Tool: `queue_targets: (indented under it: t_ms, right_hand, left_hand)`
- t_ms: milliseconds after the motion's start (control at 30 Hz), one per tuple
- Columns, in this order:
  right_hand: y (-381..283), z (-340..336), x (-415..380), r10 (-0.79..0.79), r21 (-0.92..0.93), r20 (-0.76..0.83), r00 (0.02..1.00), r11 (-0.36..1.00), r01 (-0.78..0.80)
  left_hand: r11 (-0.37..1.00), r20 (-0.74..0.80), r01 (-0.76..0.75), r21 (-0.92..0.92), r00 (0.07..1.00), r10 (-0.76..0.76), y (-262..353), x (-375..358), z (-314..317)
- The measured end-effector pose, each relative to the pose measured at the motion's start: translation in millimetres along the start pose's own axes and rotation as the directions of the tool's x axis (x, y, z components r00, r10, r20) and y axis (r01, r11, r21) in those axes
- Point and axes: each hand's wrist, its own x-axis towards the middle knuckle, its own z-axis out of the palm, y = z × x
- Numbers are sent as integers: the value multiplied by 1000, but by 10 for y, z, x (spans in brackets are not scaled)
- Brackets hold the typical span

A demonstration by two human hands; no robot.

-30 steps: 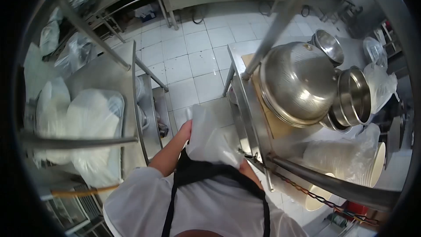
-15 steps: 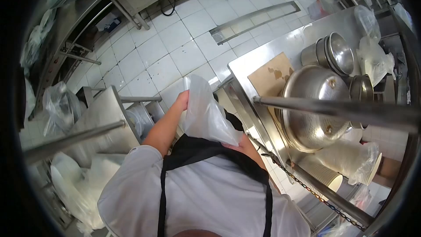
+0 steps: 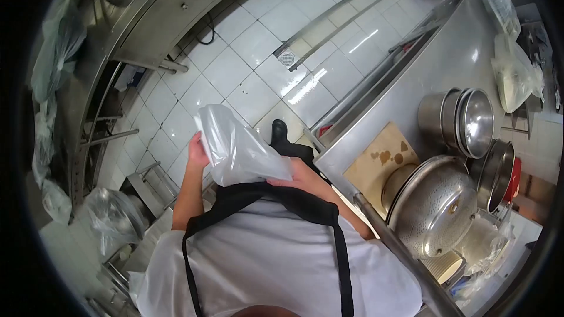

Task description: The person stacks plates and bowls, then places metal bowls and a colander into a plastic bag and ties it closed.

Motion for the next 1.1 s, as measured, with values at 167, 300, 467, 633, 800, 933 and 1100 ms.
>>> queue_targets:
  t_ms: [167,300,467,633,800,933,1100]
  right_hand:
    - [-330,-154,411,122,164,-238,963,983,-84]
    - [-319,-291,776,115,161,-348,930,985,-62]
    - [-483,-368,1216,288,332,-543,789,936,-114]
    - [-788,-480,1076,159,118,-638,753,987,-108]
    - [-946,-137,483,196,201,-978,68,977,73]
    - [-1389,97,713,108,109,-994,23,992,61]
    - [-1226,603,350,183,188,-982,-52,978,-95]
  left_hand:
    - [998,40,-49,-46,998,51,467,-116,218]
    - [995,5,55,85,998,-56,926,539,283]
    - [952,233,155,264,948,-218,2092,1577,938]
    - [894,331,287,343,854,-401,3155,2404,1375]
    - [772,414,424,473,667,-620,3731,2778,1577]
    - [536,208,502,678,569,-796,3907,2858,1999]
    - [449,31,473,758,661,-750,3932,2936,2594]
